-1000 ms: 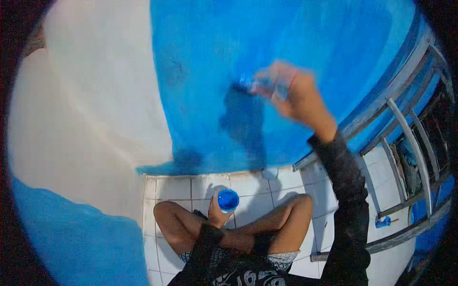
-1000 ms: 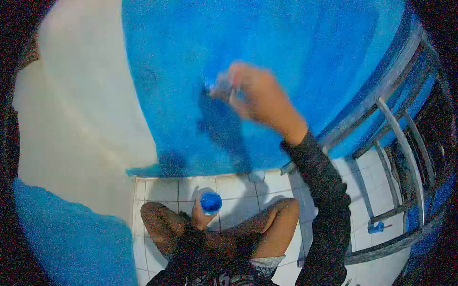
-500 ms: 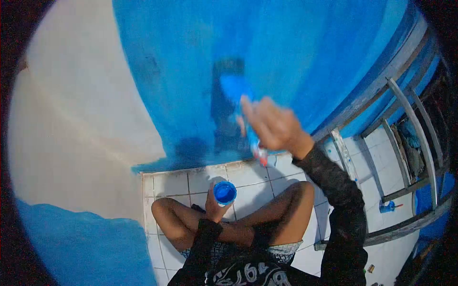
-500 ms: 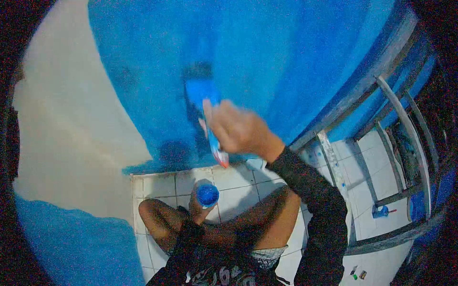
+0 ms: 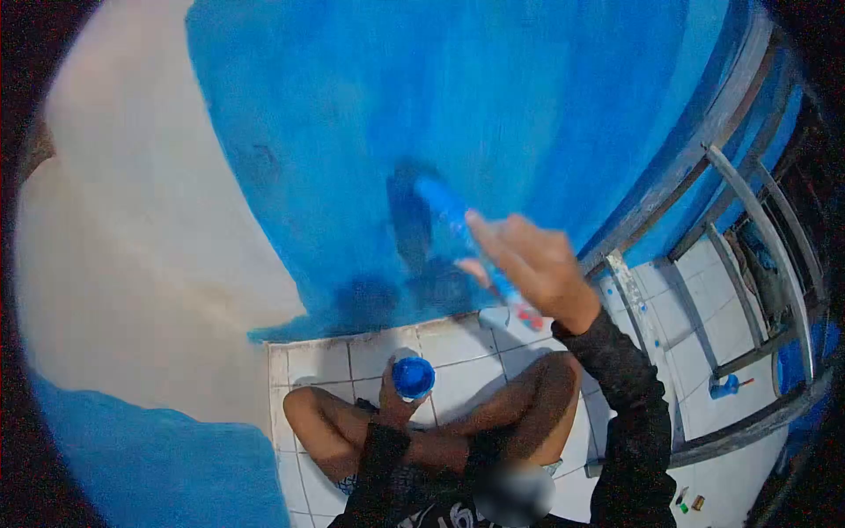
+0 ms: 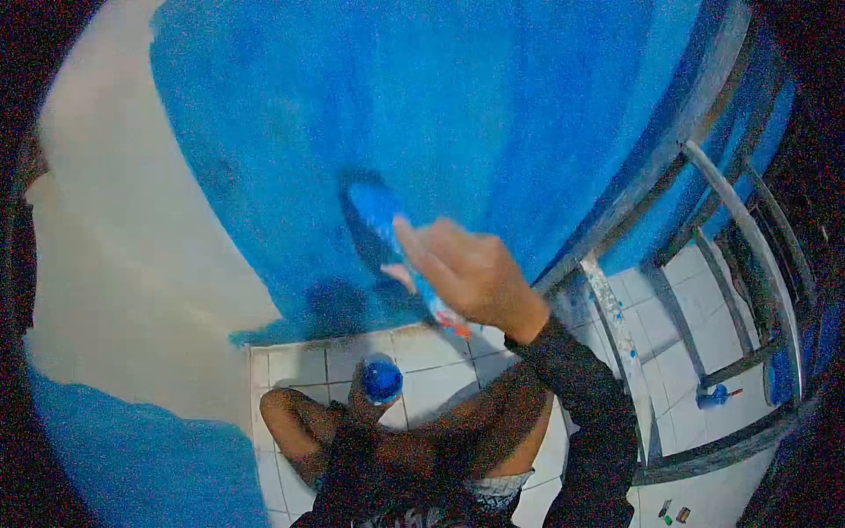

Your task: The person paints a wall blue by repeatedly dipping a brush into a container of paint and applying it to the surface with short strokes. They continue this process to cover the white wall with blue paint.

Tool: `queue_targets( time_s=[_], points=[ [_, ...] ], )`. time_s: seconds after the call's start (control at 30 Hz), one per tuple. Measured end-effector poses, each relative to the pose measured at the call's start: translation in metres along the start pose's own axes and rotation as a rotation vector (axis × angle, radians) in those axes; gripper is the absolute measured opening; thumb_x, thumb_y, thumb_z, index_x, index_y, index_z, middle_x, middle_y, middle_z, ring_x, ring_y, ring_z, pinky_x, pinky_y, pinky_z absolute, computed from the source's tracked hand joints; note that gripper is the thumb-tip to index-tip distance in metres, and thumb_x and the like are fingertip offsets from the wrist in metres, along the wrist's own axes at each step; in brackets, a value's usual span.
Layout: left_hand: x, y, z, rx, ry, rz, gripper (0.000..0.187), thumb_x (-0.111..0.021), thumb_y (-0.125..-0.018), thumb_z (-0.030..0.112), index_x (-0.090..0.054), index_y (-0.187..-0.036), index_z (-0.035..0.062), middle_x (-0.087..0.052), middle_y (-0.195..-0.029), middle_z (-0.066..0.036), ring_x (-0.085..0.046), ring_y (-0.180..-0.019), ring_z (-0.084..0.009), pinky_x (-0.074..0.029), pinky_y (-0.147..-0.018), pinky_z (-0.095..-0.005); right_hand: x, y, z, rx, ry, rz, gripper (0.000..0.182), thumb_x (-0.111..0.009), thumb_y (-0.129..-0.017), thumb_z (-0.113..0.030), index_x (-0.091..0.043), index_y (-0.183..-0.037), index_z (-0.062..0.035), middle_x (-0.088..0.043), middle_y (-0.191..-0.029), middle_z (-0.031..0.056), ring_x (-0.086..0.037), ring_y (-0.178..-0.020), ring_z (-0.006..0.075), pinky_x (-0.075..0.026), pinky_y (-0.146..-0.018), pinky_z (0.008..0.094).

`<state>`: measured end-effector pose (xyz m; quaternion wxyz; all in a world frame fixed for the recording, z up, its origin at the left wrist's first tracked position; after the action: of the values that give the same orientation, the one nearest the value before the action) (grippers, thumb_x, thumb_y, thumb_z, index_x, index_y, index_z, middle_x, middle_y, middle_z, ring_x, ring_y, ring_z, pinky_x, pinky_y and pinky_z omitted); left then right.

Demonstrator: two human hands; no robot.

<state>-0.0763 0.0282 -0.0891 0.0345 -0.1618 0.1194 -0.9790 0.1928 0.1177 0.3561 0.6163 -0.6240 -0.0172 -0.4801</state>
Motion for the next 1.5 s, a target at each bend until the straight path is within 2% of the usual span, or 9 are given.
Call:
queue_targets(
  time_s=[0.17, 0.37, 0.43, 0.63, 0.7, 0.9, 1.07, 1.2, 1.5],
  points=[
    [0.011, -0.005, 0.026, 0.001, -0.023, -0.034, 0.123, -0.094, -0.054, 0.037, -0.023, -0.147, -0.0006, -0.050, -0.130, -0.025, -0.054, -0.120, -0.0378, -0.045, -0.101, -0.0454, 0.015, -0.038, 0.023, -0.048, 0.127, 0.382, 0.050, -0.070, -0.078, -0.013, -0.059, -0.124, 0.0019, -0.060, -0.085, 0.0085, -0.063, -0.074, 0.0207, -0.052, -0.057, 0.0327],
    [0.008, -0.011, -0.014, 0.133, 0.450, -0.260, 0.111, -0.092, -0.059, 0.024, -0.023, -0.144, 0.0089, -0.051, -0.132, -0.013, -0.050, -0.125, -0.0269, -0.040, -0.108, -0.0440, -0.087, 0.067, -0.010, -0.089, -0.008, -0.008, 0.050, -0.069, -0.071, -0.008, -0.061, -0.120, -0.0092, -0.059, -0.100, 0.0098, -0.061, -0.079, 0.0252, -0.053, -0.060, 0.0341],
    [0.008, -0.012, -0.002, -0.172, -0.078, -0.130, 0.124, -0.094, -0.054, 0.036, -0.021, -0.146, -0.0016, -0.046, -0.135, -0.024, -0.048, -0.126, -0.0370, -0.040, -0.106, -0.0461, -0.144, 0.110, -0.015, -0.083, 0.003, -0.055, 0.046, -0.069, -0.069, -0.007, -0.063, -0.115, -0.0109, -0.059, -0.099, 0.0108, -0.061, -0.080, 0.0268, -0.054, -0.061, 0.0350],
    [0.029, 0.006, 0.097, 0.018, -0.177, -0.040, 0.133, -0.094, -0.055, 0.033, -0.007, -0.149, -0.0042, -0.032, -0.145, -0.027, -0.035, -0.135, -0.0396, -0.032, -0.112, -0.0463, -0.121, 0.131, -0.071, -0.746, 0.019, 0.321, 0.030, -0.063, -0.074, 0.004, -0.064, -0.101, -0.0082, -0.059, -0.102, 0.0147, -0.062, -0.083, 0.0294, -0.054, -0.063, 0.0385],
    [0.025, 0.005, 0.065, -0.052, -0.080, -0.067, 0.132, -0.093, -0.056, 0.032, -0.007, -0.149, -0.0042, -0.031, -0.146, -0.028, -0.033, -0.136, -0.0405, -0.031, -0.112, -0.0461, -0.098, 0.152, -0.099, -0.904, 0.015, 0.409, 0.017, -0.061, -0.078, 0.007, -0.065, -0.092, -0.0024, -0.056, -0.091, 0.0090, -0.057, -0.069, 0.0184, -0.046, -0.053, 0.0288],
    [0.009, -0.003, 0.051, -0.094, -0.245, -0.003, 0.124, -0.092, -0.058, 0.027, -0.013, -0.149, -0.0032, -0.040, -0.135, -0.027, -0.046, -0.124, -0.0400, -0.039, -0.105, -0.0454, -0.143, 0.231, -0.099, -1.123, -0.193, 0.190, 0.018, -0.058, -0.081, 0.000, -0.066, -0.097, -0.0041, -0.061, -0.096, 0.0137, -0.063, -0.079, 0.0293, -0.052, -0.059, 0.0356],
    [0.014, -0.005, 0.058, -0.008, -0.335, -0.040, 0.123, -0.092, -0.057, 0.024, -0.014, -0.148, -0.0024, -0.045, -0.129, -0.024, -0.050, -0.119, -0.0374, -0.041, -0.103, -0.0453, -0.215, 0.242, -0.116, -0.856, -0.259, -0.676, 0.040, -0.066, -0.078, -0.019, -0.058, -0.114, -0.0037, -0.061, -0.107, 0.0174, -0.062, -0.095, 0.0362, -0.054, -0.074, 0.0452],
    [0.018, -0.010, 0.075, 0.019, -0.218, -0.002, 0.122, -0.093, -0.056, 0.023, -0.016, -0.148, -0.0009, -0.046, -0.129, -0.021, -0.050, -0.118, -0.0363, -0.042, -0.102, -0.0444, -0.252, 0.260, -0.153, -0.784, -0.292, -0.914, 0.061, -0.067, -0.081, -0.024, -0.045, -0.129, 0.0049, -0.055, -0.122, 0.0227, -0.054, -0.112, 0.0387, -0.049, -0.090, 0.0443],
    [0.016, -0.003, 0.070, 0.085, -0.177, -0.001, 0.120, -0.093, -0.056, 0.024, -0.019, -0.148, 0.0007, -0.048, -0.128, -0.021, -0.050, -0.119, -0.0364, -0.043, -0.102, -0.0437, -0.228, 0.249, -0.144, -0.998, -0.593, -0.503, 0.031, -0.059, -0.092, -0.022, -0.052, -0.111, 0.0020, -0.058, -0.100, 0.0209, -0.058, -0.092, 0.0424, -0.048, -0.078, 0.0490]
  ],
)
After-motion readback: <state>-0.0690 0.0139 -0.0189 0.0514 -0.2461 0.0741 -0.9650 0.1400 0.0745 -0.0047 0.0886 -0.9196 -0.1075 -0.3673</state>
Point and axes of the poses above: each hand's wrist, its own y-axis away from the middle knuckle, its own x-axis out of the back of the hand, z = x × y, the point moved 1 cm from there along -y, towards the middle knuckle
